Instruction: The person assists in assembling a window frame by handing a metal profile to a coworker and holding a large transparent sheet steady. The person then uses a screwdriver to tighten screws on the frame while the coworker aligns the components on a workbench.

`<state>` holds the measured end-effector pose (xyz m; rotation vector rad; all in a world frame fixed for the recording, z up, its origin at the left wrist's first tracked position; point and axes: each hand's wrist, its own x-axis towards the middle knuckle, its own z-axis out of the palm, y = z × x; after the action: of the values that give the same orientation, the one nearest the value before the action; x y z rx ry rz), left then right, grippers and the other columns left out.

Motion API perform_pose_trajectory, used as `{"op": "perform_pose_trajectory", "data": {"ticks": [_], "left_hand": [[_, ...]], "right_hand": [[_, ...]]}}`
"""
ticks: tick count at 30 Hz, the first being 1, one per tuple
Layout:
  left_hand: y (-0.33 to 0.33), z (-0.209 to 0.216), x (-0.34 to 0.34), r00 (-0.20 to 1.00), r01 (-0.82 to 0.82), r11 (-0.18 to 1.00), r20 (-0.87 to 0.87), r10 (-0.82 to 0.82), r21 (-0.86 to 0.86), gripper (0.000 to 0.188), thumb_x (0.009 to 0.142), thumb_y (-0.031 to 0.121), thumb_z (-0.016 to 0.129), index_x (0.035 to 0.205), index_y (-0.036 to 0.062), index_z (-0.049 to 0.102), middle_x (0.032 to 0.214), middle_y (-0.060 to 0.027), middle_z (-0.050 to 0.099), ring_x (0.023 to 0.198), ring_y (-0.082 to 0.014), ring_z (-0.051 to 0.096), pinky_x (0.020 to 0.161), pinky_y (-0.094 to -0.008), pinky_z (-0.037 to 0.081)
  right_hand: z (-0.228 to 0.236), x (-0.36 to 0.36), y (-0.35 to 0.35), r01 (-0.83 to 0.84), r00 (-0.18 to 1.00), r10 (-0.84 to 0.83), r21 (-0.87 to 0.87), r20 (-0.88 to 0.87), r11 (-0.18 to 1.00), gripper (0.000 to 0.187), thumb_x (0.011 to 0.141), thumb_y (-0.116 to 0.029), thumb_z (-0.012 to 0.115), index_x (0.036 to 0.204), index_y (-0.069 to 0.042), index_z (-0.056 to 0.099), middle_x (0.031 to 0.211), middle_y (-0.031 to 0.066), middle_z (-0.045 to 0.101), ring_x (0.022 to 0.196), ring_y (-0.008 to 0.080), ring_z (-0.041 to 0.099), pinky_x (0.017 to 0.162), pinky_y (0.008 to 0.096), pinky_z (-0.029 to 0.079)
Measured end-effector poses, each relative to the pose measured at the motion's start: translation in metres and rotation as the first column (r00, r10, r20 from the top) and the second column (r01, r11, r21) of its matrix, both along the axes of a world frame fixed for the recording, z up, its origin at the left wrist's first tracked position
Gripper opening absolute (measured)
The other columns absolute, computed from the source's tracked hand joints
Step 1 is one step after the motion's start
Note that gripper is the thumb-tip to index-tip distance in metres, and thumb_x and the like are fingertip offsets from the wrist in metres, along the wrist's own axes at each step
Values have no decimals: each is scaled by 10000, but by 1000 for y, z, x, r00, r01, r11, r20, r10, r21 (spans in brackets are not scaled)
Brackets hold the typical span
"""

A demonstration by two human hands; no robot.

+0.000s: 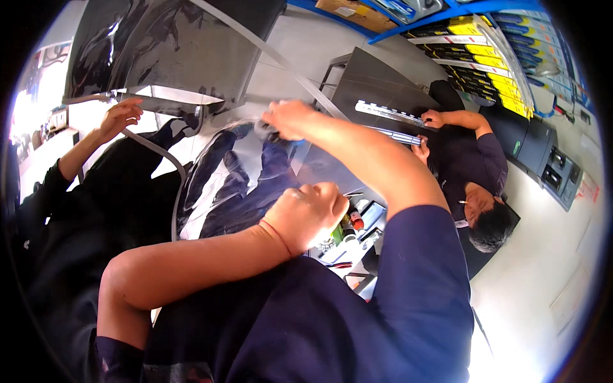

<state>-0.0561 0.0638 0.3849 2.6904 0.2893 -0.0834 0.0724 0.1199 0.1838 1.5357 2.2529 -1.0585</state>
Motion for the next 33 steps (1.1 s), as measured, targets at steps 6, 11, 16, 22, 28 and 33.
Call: {"op": "perform_pose_trajectory", "data": {"ticks": [6, 11, 16, 22, 28, 33], "left_hand": [[14, -1, 10, 991, -100, 990, 80, 108, -97, 166, 826, 285, 611, 843, 121, 605, 814, -75, 546, 586, -187, 579, 446, -287, 462], [21, -4, 12, 991, -134, 984, 8, 135, -114, 225, 796, 297, 634, 912, 104, 621, 863, -88, 561, 634, -193, 601, 490, -299, 482], [-5, -9, 6, 1000, -4, 975, -2, 4, -224, 133, 801, 217, 603, 851, 104, 650, 832, -112, 590, 639, -221, 627, 423, -367, 476], [-8, -15, 9, 999, -3, 983, -40, -4, -184, 165, 808, 247, 593, 886, 110, 642, 862, -96, 589, 678, -212, 624, 472, -348, 484], [-10, -12, 4, 994, 46, 977, -91, -66, -208, 173, 818, 245, 582, 918, 116, 639, 855, -74, 580, 681, -200, 612, 498, -340, 471], [-22, 6, -5, 964, 192, 963, -145, -221, -191, 279, 842, 254, 566, 1037, 62, 616, 860, -88, 594, 664, -213, 608, 443, -369, 429]], "right_hand": [[-24, 53, 32, 453, 887, -452, 11, 97, 892, 433, 792, -192, 649, 1178, -28, 542, 1186, 209, 603, 1081, 374, 615, 872, 457, 527], [60, 89, -22, 227, 935, -341, -569, -102, 790, 407, 728, -169, 682, 1098, -24, 594, 1127, 222, 652, 1053, 364, 633, 893, 437, 505], [51, 133, -46, 395, 915, -362, -213, 178, 894, 462, 760, -220, 682, 1169, -68, 533, 1130, 206, 614, 1047, 411, 612, 878, 477, 504], [1, 40, -24, 191, 981, -191, -22, -36, 981, 458, 820, -230, 665, 1238, -126, 509, 1184, 154, 585, 1056, 371, 615, 845, 477, 519], [28, 86, -29, 505, 856, -470, -150, 216, 850, 354, 813, -198, 625, 1128, -45, 569, 1108, 206, 649, 1020, 378, 643, 838, 459, 527], [129, -14, -34, 296, 575, -743, -760, -343, 579, 473, 783, -240, 705, 1180, -11, 588, 1100, 230, 663, 1046, 326, 643, 893, 371, 499]]}}
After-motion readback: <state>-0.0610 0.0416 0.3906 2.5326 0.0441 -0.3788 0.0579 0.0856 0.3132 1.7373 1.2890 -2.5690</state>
